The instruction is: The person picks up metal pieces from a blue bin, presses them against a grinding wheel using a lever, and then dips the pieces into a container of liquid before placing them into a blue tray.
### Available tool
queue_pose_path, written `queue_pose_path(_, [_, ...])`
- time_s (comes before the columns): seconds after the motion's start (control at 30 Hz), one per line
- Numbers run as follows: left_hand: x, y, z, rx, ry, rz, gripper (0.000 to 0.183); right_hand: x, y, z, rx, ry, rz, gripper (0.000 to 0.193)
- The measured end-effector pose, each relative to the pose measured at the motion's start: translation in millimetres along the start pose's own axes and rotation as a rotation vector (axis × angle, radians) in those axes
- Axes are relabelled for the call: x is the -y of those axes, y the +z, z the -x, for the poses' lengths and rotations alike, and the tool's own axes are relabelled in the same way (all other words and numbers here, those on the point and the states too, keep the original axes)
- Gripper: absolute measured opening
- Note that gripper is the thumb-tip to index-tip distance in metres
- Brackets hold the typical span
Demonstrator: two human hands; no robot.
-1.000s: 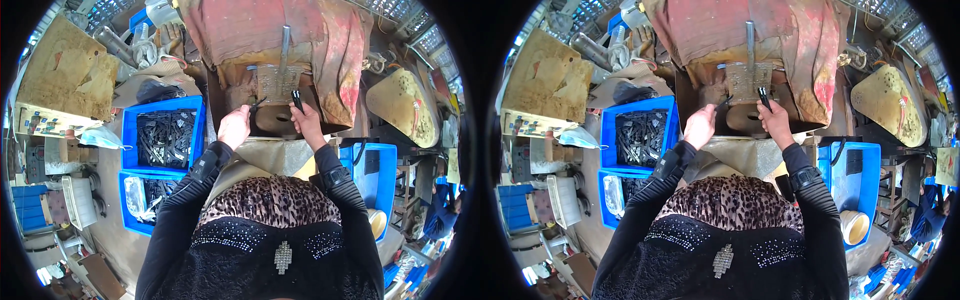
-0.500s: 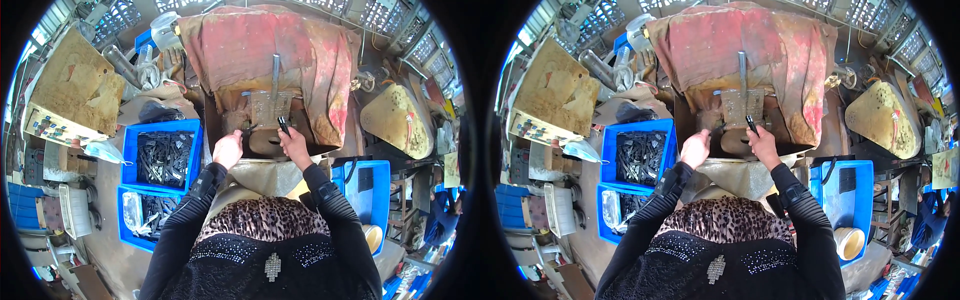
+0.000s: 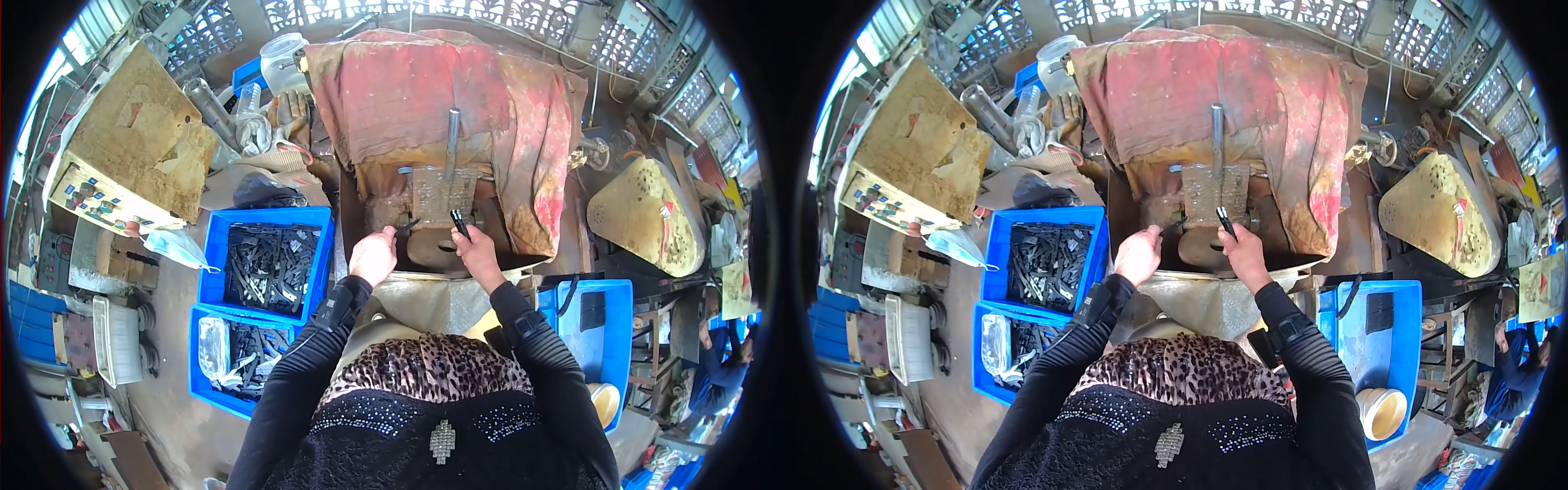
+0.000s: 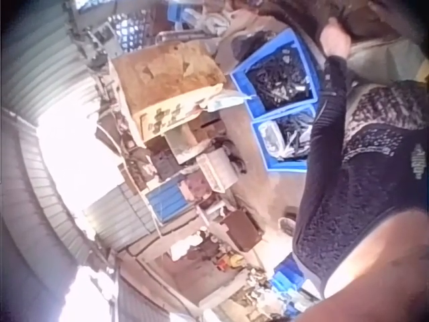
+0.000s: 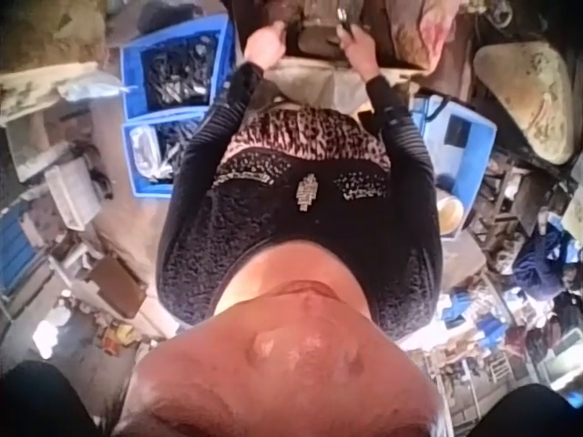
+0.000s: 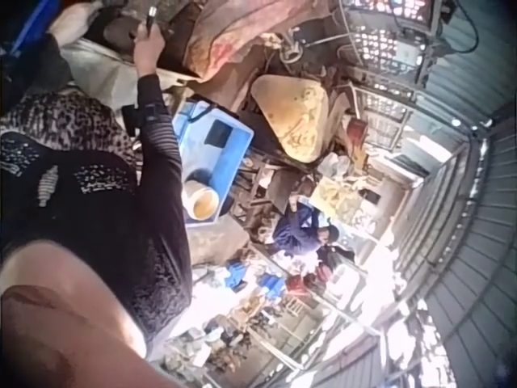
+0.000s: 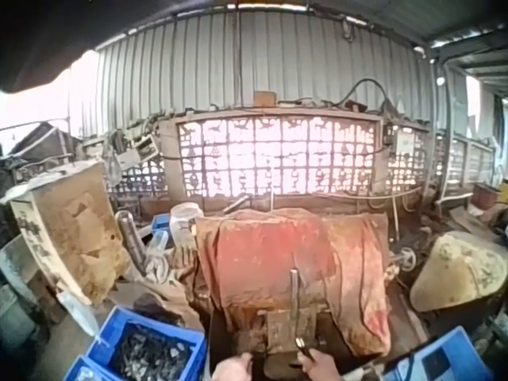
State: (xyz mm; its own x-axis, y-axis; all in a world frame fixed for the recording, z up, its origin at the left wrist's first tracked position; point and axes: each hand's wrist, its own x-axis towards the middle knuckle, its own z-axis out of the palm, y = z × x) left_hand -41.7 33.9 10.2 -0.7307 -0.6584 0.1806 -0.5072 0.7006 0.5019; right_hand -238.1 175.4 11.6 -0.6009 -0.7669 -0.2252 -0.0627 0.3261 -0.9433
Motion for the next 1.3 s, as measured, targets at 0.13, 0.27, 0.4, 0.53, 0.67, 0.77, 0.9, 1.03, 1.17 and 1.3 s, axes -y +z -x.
queue_pose_path(0.13, [0,1,-1,-0.005,0.016,-0.005,0.015,0,-1,0,-0.002,-0.001,0.019,0.016])
queue_pose_path(0.27, [-1,0,0,0.005,0.004,-0.007,0.016,-2,0,-1,-0.006,-0.011,0.022,0.017])
queue_pose_path(0.4, [0,0,0,0.007,0.006,-0.007,0.016,-2,0,-1,-0.010,-0.002,0.039,0.017])
queue_pose_path(0.53, [0,1,0,0.001,0.009,-0.004,0.016,-3,0,-2,-0.012,-0.011,0.061,0.017])
queue_pose_path(0.67, [-1,0,1,0.004,-0.003,-0.008,0.016,-3,0,-2,-0.009,-0.011,0.070,0.017])
queue_pose_path(0.77, [-2,0,1,0.000,-0.002,-0.011,0.016,-3,0,-1,-0.003,-0.001,0.069,0.017])
queue_pose_path(0.9, [-2,0,0,-0.017,0.013,-0.003,0.016,-7,0,-3,-0.001,-0.085,0.108,0.018])
queue_pose_path(1.03, [-1,0,1,-0.030,0.020,0.013,0.014,-7,-1,-4,0.000,-0.122,0.144,0.018])
queue_pose_path(1.17, [1,2,1,-0.025,0.013,0.018,0.014,-9,-1,-5,0.002,-0.142,0.180,0.018])
queue_pose_path(1.3, [1,0,2,0.009,-0.001,0.028,0.013,0,-4,-10,0.003,-0.098,0.118,0.015])
